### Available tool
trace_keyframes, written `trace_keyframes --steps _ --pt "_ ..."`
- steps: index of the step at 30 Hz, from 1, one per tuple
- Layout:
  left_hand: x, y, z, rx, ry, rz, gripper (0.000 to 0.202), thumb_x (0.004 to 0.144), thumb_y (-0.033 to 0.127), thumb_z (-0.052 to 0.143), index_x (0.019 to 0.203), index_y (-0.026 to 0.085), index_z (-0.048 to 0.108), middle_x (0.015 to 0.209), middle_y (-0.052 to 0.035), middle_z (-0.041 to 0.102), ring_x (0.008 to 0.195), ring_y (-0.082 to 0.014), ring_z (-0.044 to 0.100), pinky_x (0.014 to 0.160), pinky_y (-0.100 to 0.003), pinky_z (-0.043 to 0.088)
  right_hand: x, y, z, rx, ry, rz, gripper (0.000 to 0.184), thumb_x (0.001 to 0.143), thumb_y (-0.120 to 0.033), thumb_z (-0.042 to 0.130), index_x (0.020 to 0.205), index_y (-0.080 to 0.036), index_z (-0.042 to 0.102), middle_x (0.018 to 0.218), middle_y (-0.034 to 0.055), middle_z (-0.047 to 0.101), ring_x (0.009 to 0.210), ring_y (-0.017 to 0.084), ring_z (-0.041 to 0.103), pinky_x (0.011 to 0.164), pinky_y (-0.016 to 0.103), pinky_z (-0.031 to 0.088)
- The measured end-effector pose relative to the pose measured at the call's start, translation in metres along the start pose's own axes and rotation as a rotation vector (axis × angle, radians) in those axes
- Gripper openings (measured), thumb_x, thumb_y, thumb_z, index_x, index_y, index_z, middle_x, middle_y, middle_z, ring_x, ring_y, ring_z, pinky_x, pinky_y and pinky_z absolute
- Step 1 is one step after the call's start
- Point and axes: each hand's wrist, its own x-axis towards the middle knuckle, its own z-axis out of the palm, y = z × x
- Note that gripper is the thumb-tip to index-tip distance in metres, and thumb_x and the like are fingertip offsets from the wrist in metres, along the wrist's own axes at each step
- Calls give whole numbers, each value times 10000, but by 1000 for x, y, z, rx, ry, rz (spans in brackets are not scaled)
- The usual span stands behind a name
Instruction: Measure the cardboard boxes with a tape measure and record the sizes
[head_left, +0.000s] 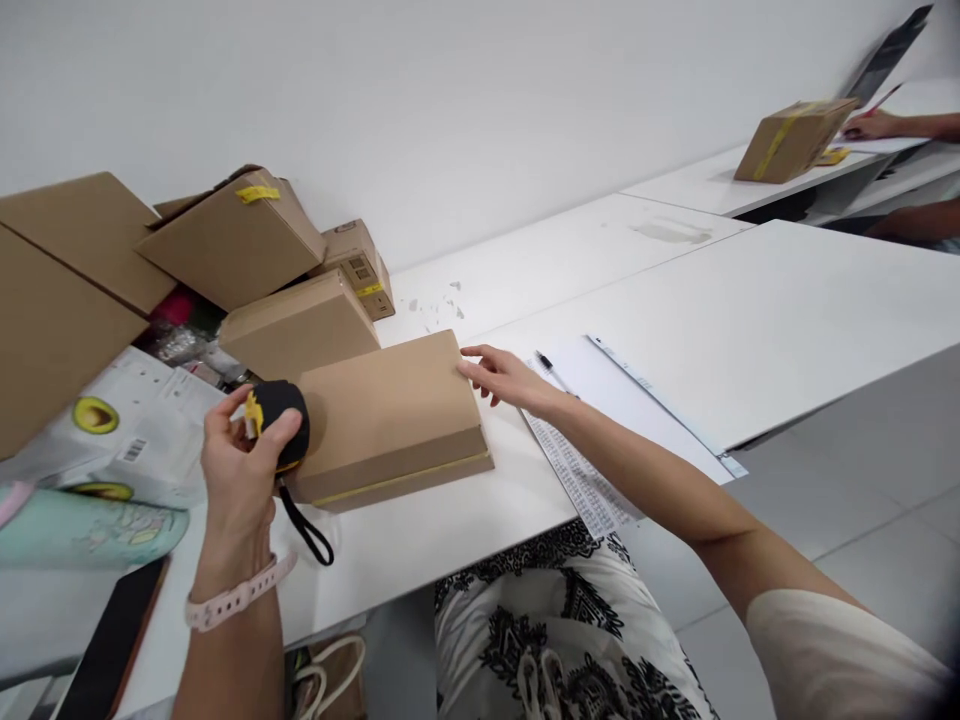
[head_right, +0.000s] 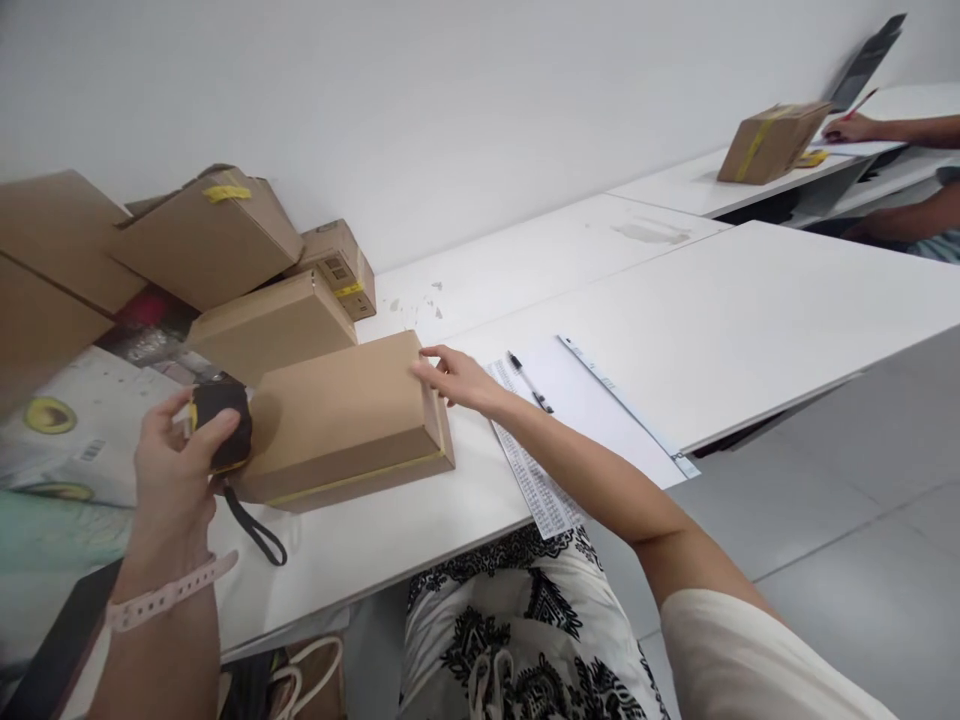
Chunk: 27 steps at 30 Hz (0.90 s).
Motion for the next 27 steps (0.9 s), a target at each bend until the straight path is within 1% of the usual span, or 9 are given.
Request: trace_keyframes --steps 4,8,13,16,17,19,22,25,27 --pt "-3 7 19 332 -121 291 856 522 512 906 1280 253 603 1229 -88 632 1118 -333 598 1047 -549 429 2 27 -59 -442 311 53 205 888 -381 595 883 -193 678 816 55 694 755 191 620 659 316 457" --pt "2 8 41 553 -278 370 751 553 511 895 1231 298 651 1228 -90 629 1179 -405 576 1118 -637 342 -11 58 -110 -826 431 290 176 891 -347 556 803 -207 616 836 60 703 788 216 612 665 319 383" --pt "-7 12 62 584 -268 495 626 681 526 800 1220 245 650 1282 -64 622 1379 -451 414 1165 -714 194 -26 77 -107 -924 247 318 334 876 -532 566 968 -212 593 902 77 707 798 240 614 660 322 374" --pt "-48 20 83 417 -225 705 590 699 421 815 1233 237 647 1482 -52 522 1484 -430 265 1220 -679 82 -21 80 -95 -956 132 238 321 869 -376 588 1137 -201 571 883 80 707 799 244 611 676 324 390" --pt "-66 21 92 298 -268 753 546 692 369 824 1198 233 672 1446 -61 564 1446 -416 351 1222 -656 151 -17 80 -94 -942 100 207 317 857 -293 580 1160 -199 573 848 72 705 789 240 609 684 325 398" --pt "-105 18 116 80 -531 673 413 719 269 802 1122 231 720 1268 -89 690 1316 -381 533 1180 -619 309 -8 80 -97 -791 62 151 353 825 -188 548 1176 -196 588 766 45 693 743 222 608 696 327 426" --pt "-155 1 155 29 -931 634 294 849 208 642 1127 153 720 1210 -170 709 1275 -379 581 1157 -615 347 2 80 -111 -256 73 75 330 838 -229 512 1142 -173 629 770 42 709 731 193 645 739 341 495" --pt "-184 -18 191 163 -1064 722 400 929 170 476 1273 24 619 1368 -273 600 1404 -390 455 1176 -598 321 5 81 -125 224 108 7 321 822 -328 598 1096 -173 658 955 76 752 887 195 697 860 362 523" --pt "-191 -27 213 285 -1093 794 451 945 169 449 1350 -5 544 1444 -287 533 1454 -373 387 1196 -566 304 5 84 -128 345 129 -30 368 755 -372 731 1069 -194 657 990 65 755 917 193 696 881 358 518"
